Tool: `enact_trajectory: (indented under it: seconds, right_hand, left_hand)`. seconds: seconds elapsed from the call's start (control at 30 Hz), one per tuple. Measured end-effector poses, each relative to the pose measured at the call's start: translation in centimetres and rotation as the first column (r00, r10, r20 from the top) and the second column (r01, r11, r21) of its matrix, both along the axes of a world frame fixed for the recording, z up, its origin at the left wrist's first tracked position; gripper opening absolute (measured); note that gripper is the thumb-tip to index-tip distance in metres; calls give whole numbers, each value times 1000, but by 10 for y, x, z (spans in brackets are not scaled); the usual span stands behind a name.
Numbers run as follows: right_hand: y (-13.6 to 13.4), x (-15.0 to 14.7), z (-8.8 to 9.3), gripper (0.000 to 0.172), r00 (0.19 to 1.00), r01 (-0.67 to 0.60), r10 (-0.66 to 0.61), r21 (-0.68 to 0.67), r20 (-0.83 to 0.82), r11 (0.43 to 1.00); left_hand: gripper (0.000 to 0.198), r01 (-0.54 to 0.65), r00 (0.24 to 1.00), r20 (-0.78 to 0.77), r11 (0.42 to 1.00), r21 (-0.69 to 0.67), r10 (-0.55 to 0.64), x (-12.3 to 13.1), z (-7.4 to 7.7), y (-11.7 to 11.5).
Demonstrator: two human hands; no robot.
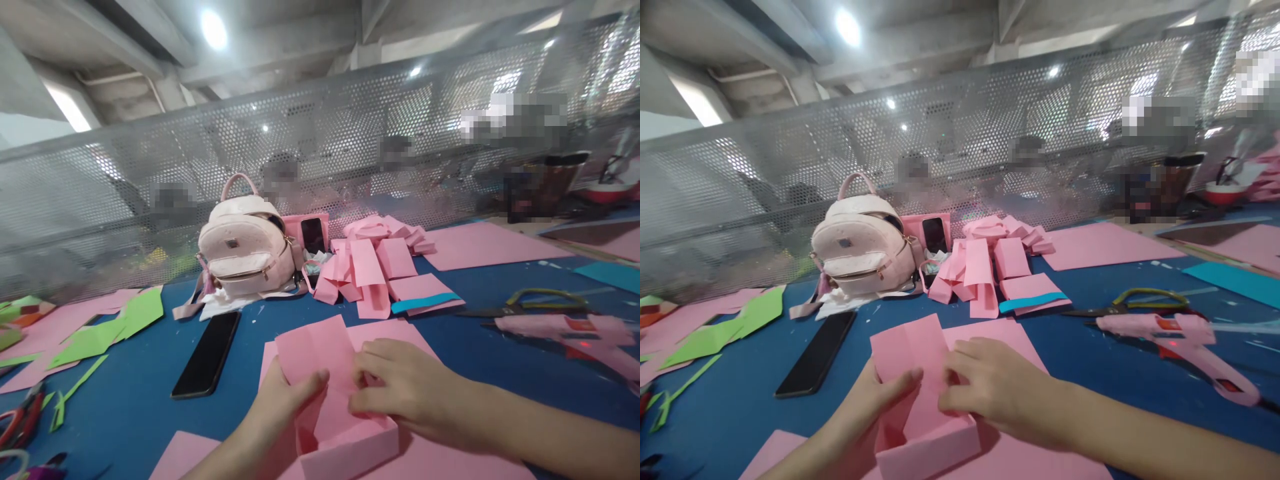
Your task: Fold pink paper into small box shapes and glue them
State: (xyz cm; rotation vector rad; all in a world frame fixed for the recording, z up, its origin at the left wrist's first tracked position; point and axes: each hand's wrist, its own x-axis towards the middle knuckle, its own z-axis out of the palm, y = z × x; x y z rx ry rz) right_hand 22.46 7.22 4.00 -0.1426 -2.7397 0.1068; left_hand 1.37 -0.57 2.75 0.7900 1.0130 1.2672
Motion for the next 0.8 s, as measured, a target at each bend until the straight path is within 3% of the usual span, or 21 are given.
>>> enact_trajectory:
  seconds: [0.2,0.43,0.6,0.8]
  right_hand:
    - [4,1,-4,31,1000,5,-7,-103,-25,995]
    - [7,1,-8,34,999,32,-32,-168,2,985]
    - [6,0,-6,34,999,43,-38,-169,30,985]
    - [3,0,-4,32,999,2,-10,-176,-44,984]
  left_hand:
    - [59,41,999,-21,998,46,-40,-3,-3,2]
    - [56,89,941,-334,990,108,-48,-13,-13,12]
    - [43,0,922,-385,997,74,29,-12,-18,13]
    - [43,-53,922,-376,994,99,86,-15,-31,15]
